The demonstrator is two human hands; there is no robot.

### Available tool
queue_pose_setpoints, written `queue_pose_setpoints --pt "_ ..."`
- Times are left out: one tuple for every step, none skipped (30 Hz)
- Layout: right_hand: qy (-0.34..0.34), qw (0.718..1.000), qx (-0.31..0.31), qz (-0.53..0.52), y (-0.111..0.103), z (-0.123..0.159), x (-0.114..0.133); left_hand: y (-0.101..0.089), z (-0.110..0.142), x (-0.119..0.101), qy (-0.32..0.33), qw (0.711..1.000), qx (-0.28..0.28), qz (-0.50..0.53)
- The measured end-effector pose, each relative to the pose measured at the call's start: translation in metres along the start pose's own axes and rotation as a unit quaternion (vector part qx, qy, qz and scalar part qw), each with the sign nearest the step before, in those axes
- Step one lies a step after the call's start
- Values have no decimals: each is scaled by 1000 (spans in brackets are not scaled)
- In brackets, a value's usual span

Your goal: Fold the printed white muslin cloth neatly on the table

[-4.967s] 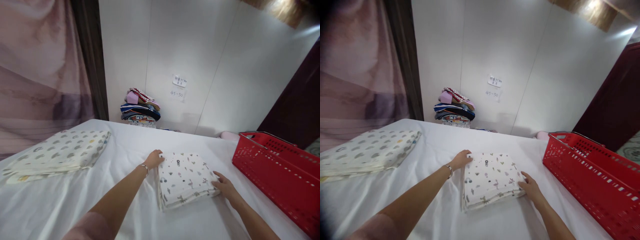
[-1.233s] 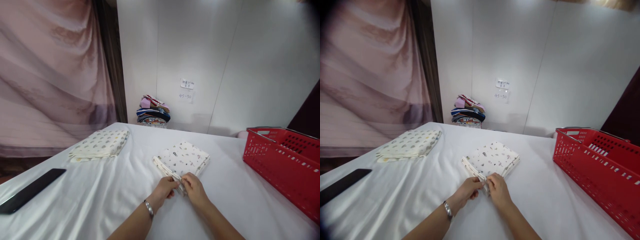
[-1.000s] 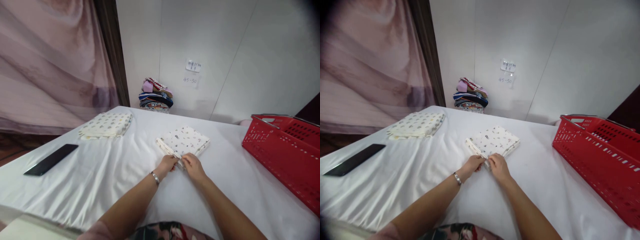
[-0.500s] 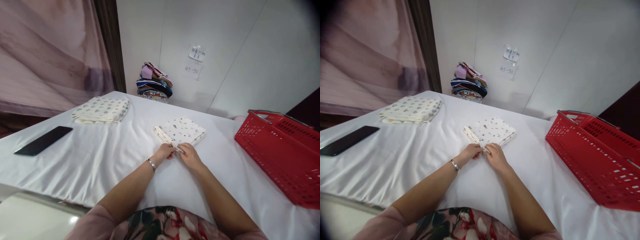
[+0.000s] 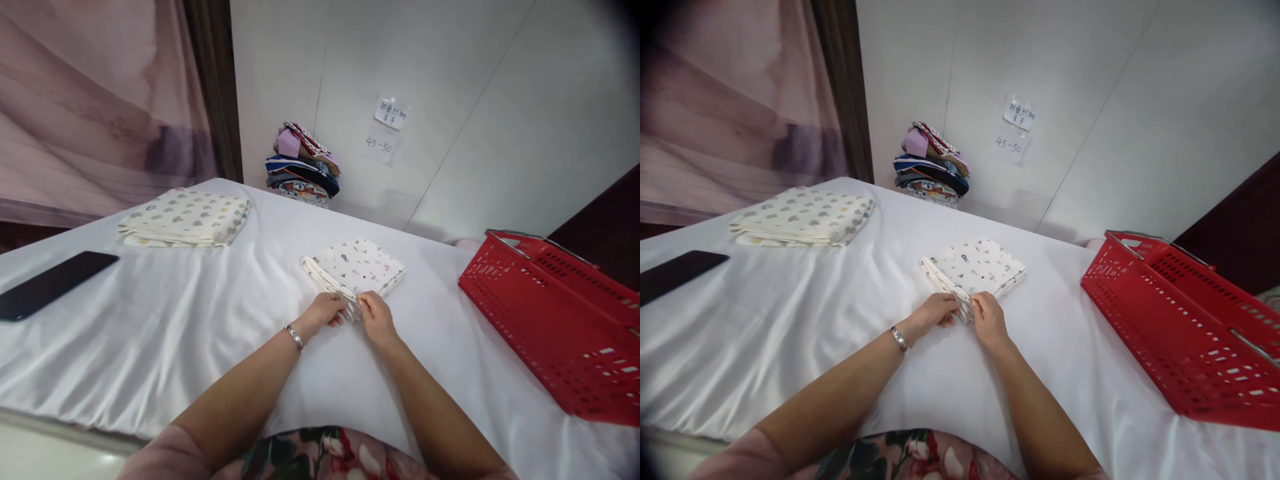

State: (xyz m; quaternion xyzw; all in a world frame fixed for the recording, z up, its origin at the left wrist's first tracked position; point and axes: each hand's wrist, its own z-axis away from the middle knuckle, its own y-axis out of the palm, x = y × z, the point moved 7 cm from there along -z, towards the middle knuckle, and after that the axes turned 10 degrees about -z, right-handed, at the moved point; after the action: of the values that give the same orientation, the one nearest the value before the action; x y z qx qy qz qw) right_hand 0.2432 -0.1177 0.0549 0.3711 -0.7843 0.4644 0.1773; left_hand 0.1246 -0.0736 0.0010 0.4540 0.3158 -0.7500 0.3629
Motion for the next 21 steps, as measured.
queue_pose_setpoints --pt "-7 1000 10 12 2 0 2 1 -1 0 -8 1000 -1 2" --pt "-16 999 21 25 4 1 4 2 -2 0 -15 1000 -3 1" --pt "-24 998 36 37 6 1 6 3 -3 0 -18 1000 -5 -2" --pt "-33 997 52 48 8 2 9 3 -4 -1 -19 1000 -9 -6" --pt "-42 995 69 56 9 2 11 4 -5 -2 -17 1000 -14 -11" --pt "-48 994 82 60 11 3 13 4 -5 -2 -15 1000 -20 -15" --pt "-51 993 87 59 10 3 13 4 -5 -3 -14 999 -25 -18" --pt "-49 994 82 54 9 2 14 4 -5 -3 -14 999 -30 -18" --pt "-43 996 66 47 7 1 13 3 -5 -3 -15 999 -34 -18" --pt "-34 998 40 41 3 0 12 3 -5 -2 -16 999 -36 -17" --pt "-22 999 9 39 -1 -1 10 3 -4 -2 -17 999 -38 -15" --pt "-13 999 -21 42 -5 -2 8 3 -4 -2 -18 999 -38 -13" --pt "-9 998 -43 52 -7 -2 7 3 -3 -2 -20 999 -38 -11" --pt "-10 997 -50 65 -8 -2 7 3 -3 -2 -21 999 -37 -8" --pt "-17 996 -41 80 -5 -1 8 3 -2 -2 -22 999 -36 -4" --pt "-28 995 -18 93 -1 -1 9 3 -1 -2 -22 999 -35 0" --pt "-40 994 12 103 4 0 11 3 -1 -3 -23 999 -33 4" --pt "-49 992 40 110 9 1 12 3 0 -3 -24 999 -32 7" --pt "-56 990 61 114 12 2 13 3 0 -3 -25 999 -31 9" --pt "-60 989 72 117 14 4 13 4 0 -3 -25 999 -30 11" --pt "-63 988 76 119 15 4 14 4 -1 -3 -25 999 -29 11"
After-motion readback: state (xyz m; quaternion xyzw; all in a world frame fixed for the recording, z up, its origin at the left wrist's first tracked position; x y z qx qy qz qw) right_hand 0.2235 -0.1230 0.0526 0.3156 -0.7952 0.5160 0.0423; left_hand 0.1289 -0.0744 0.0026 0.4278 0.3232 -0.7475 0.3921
